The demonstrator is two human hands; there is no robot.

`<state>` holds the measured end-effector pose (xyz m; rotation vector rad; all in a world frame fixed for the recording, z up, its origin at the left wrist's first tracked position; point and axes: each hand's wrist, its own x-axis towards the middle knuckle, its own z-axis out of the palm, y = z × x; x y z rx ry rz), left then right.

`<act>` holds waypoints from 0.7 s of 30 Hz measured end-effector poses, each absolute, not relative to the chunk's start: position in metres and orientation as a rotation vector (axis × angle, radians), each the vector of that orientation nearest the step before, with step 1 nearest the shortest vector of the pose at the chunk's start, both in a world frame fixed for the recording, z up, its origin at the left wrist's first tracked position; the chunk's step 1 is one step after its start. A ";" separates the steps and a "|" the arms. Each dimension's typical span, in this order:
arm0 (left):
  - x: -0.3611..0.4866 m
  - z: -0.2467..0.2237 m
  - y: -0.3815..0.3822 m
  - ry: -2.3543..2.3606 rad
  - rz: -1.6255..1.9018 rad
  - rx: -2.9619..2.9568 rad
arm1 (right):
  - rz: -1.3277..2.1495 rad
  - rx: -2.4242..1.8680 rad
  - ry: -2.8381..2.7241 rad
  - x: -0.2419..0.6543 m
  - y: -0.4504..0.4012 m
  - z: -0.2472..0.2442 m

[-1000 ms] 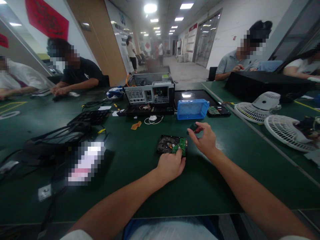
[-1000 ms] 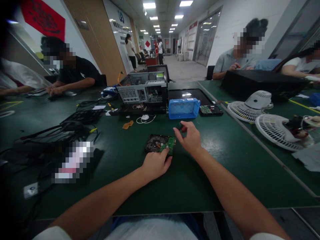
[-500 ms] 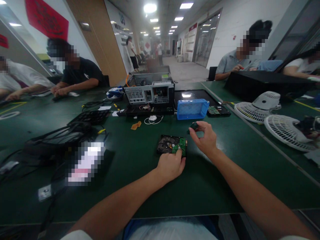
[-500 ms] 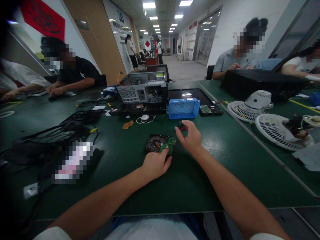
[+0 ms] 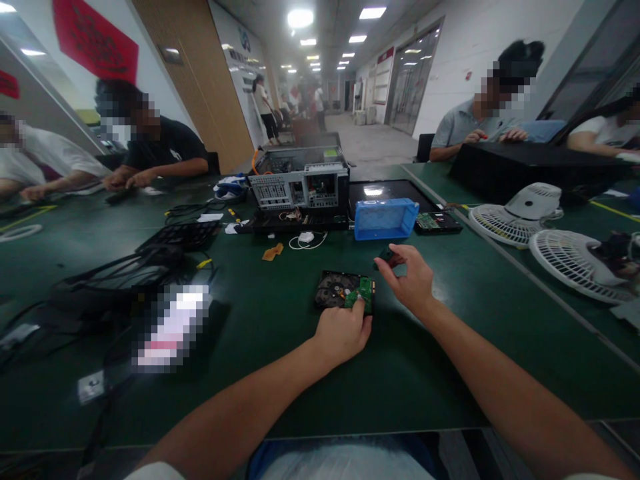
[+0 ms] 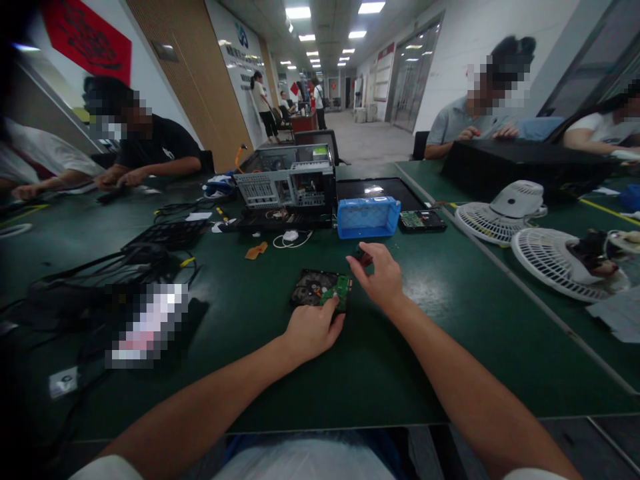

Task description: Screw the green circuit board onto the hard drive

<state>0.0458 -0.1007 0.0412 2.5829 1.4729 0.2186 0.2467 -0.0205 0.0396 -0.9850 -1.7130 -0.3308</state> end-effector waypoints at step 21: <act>0.047 0.039 -0.100 1.509 0.199 2.597 | -0.060 -1.012 -1.660 0.245 -0.019 0.025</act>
